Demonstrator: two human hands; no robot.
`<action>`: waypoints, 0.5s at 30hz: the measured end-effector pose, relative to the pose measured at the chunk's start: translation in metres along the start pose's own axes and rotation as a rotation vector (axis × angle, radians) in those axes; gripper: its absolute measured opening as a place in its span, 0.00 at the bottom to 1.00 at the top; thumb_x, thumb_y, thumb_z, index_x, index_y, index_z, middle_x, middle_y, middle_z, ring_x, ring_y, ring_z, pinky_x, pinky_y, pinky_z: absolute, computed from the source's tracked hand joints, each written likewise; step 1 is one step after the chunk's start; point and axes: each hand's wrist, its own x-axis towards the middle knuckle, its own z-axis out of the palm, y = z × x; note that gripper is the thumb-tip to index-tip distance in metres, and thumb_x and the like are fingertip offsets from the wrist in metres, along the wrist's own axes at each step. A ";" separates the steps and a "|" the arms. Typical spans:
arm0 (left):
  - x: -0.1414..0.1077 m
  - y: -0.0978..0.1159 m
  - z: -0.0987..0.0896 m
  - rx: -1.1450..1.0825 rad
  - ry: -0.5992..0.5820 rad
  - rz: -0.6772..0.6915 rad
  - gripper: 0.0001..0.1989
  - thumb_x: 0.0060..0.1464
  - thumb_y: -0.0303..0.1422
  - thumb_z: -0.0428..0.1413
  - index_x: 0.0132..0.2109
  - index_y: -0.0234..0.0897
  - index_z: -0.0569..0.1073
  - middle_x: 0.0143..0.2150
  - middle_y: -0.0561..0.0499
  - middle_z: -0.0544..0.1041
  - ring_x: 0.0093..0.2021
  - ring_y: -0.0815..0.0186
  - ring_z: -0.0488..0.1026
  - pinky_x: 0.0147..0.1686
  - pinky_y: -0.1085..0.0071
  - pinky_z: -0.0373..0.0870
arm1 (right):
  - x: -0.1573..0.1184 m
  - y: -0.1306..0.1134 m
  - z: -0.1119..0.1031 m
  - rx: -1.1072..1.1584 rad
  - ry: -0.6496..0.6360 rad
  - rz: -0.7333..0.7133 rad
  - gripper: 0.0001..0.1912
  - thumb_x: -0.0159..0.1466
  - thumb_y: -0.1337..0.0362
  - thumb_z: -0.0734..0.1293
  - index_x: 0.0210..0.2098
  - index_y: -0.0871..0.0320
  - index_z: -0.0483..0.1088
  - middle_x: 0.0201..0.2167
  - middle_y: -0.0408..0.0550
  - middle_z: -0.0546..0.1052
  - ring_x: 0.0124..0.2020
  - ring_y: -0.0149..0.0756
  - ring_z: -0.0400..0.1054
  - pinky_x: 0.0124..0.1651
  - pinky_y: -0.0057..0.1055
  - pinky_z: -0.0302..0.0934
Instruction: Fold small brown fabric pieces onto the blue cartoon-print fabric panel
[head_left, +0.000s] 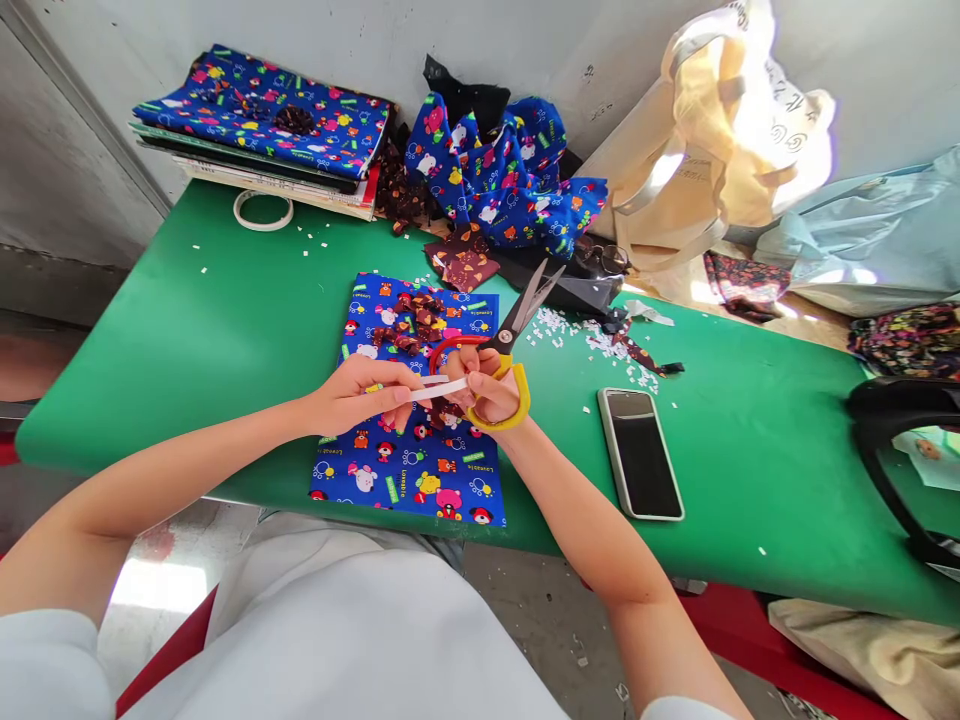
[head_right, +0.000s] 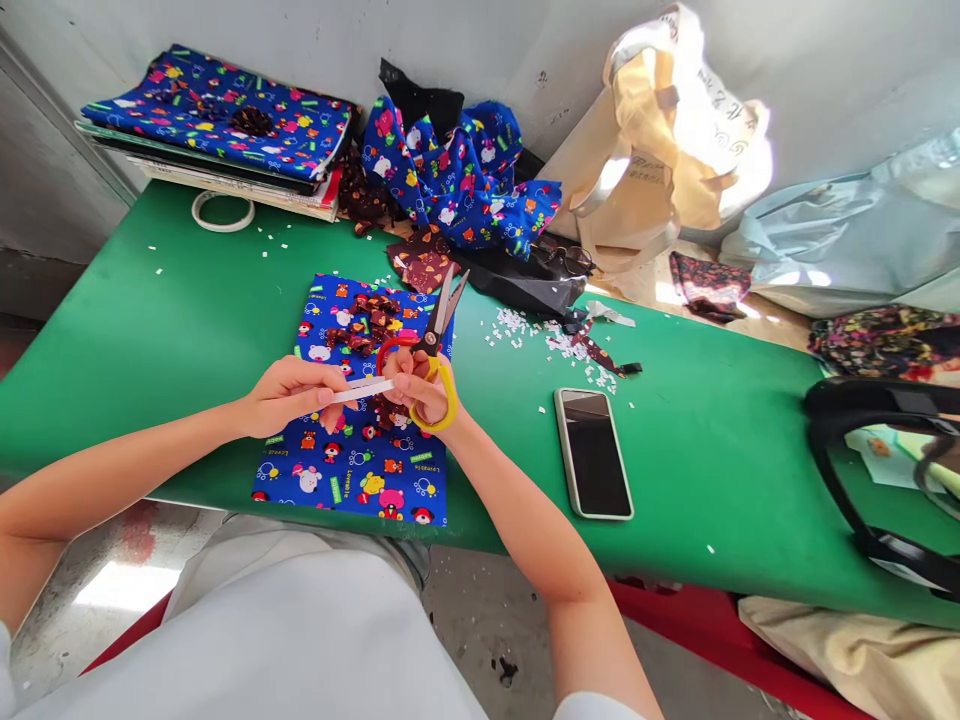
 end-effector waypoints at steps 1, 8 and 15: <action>0.000 0.000 0.000 -0.006 -0.014 0.006 0.15 0.60 0.39 0.50 0.39 0.32 0.74 0.24 0.50 0.75 0.23 0.72 0.69 0.23 0.78 0.66 | 0.000 -0.001 0.000 0.005 0.009 0.008 0.25 0.47 0.54 0.74 0.20 0.55 0.53 0.11 0.31 0.56 0.10 0.19 0.44 0.13 0.22 0.41; -0.001 -0.002 0.002 -0.097 -0.044 0.024 0.14 0.61 0.37 0.49 0.47 0.33 0.73 0.28 0.48 0.76 0.26 0.70 0.72 0.27 0.76 0.70 | 0.000 -0.002 0.000 0.047 0.044 0.033 0.26 0.46 0.54 0.74 0.20 0.56 0.52 0.11 0.31 0.55 0.10 0.19 0.43 0.13 0.21 0.40; 0.004 0.000 0.006 -0.160 0.041 0.165 0.07 0.60 0.30 0.51 0.46 0.34 0.68 0.35 0.49 0.76 0.30 0.70 0.77 0.32 0.74 0.76 | 0.001 -0.005 0.000 0.083 0.084 0.015 0.24 0.48 0.57 0.73 0.18 0.57 0.53 0.11 0.32 0.56 0.10 0.19 0.43 0.14 0.21 0.40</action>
